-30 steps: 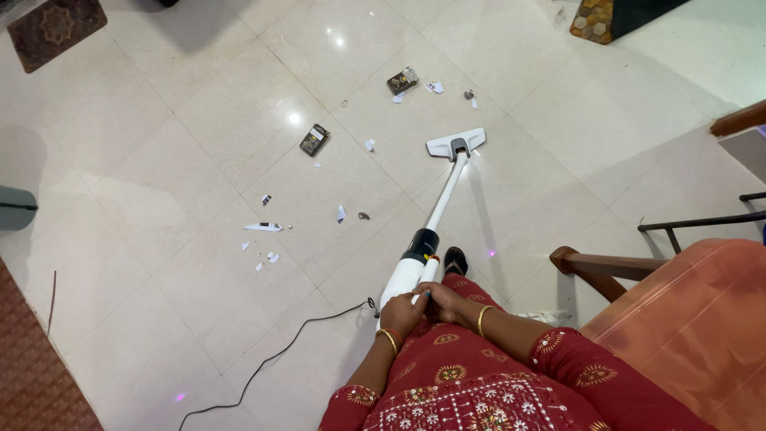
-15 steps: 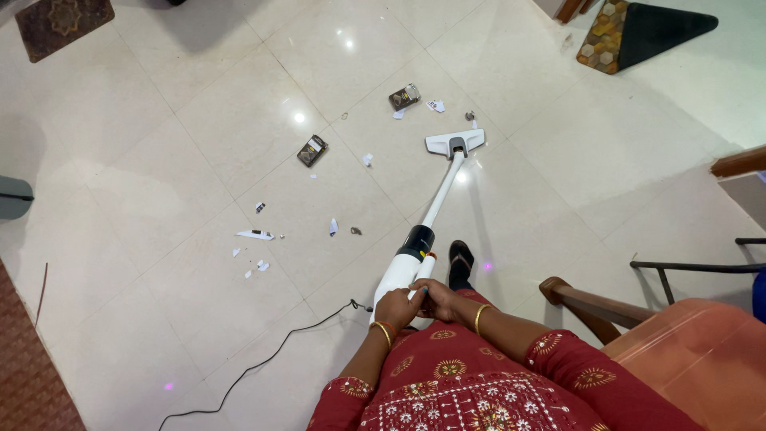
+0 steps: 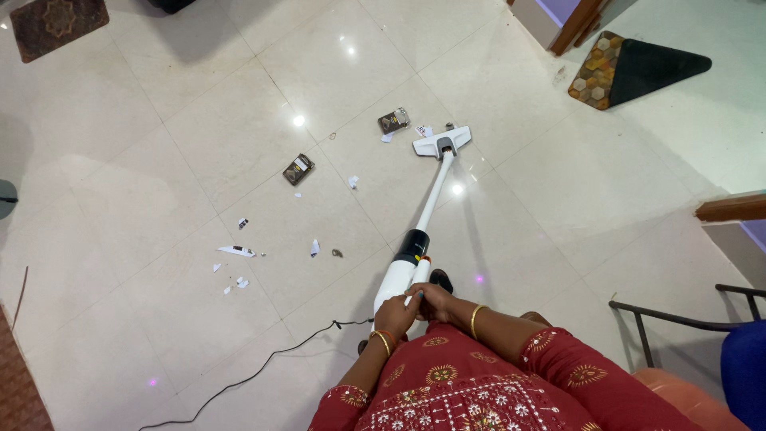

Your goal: The person vacuums the floor using a handheld vacuum cleaner to pick up small pieces of paper and debris, moving the device back and forth across the tiles.

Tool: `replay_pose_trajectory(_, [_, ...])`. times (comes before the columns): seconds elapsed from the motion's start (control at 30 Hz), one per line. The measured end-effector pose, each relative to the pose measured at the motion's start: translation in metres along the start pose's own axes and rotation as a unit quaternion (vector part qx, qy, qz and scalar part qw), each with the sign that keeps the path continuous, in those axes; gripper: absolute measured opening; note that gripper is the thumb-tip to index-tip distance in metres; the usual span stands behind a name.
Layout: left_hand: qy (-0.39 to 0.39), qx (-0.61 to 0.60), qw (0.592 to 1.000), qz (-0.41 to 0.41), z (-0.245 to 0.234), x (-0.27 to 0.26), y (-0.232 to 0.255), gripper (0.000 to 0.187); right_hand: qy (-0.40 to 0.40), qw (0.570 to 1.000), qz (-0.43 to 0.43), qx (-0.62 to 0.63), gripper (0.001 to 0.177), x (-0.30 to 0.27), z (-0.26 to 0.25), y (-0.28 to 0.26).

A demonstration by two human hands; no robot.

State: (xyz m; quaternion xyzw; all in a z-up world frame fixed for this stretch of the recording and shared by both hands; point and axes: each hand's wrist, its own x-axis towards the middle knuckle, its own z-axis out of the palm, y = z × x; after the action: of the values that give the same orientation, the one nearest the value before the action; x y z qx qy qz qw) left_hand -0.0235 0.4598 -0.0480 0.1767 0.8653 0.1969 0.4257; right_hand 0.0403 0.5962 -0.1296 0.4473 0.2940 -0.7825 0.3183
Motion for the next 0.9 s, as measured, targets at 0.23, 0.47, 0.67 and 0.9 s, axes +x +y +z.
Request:
replay_pose_trajectory(0.23, [0.022, -0.032, 0.999, -0.007, 0.019, 0.028, 0.029, 0.074, 0.046, 0.998, 0.0, -0.054, 0.044, -0.012, -0.028, -0.034])
replay_pose_trajectory(0.47, [0.0, -0.042, 0.998, -0.036, 0.021, 0.057, 0.054, 0.077, 0.048, 0.997, -0.022, -0.059, 0.042, -0.019, -0.045, -0.066])
replay_pose_trajectory(0.67, [0.04, -0.047, 0.998, -0.019, 0.015, 0.079, 0.072, 0.077, 0.027, 0.997, -0.044, -0.051, 0.037, -0.005, -0.06, -0.091])
replay_pose_trajectory(0.9, [0.003, -0.048, 0.998, -0.046, 0.016, 0.067, 0.082, 0.076, 0.006, 0.999, -0.037, 0.019, 0.038, -0.01, -0.065, -0.078])
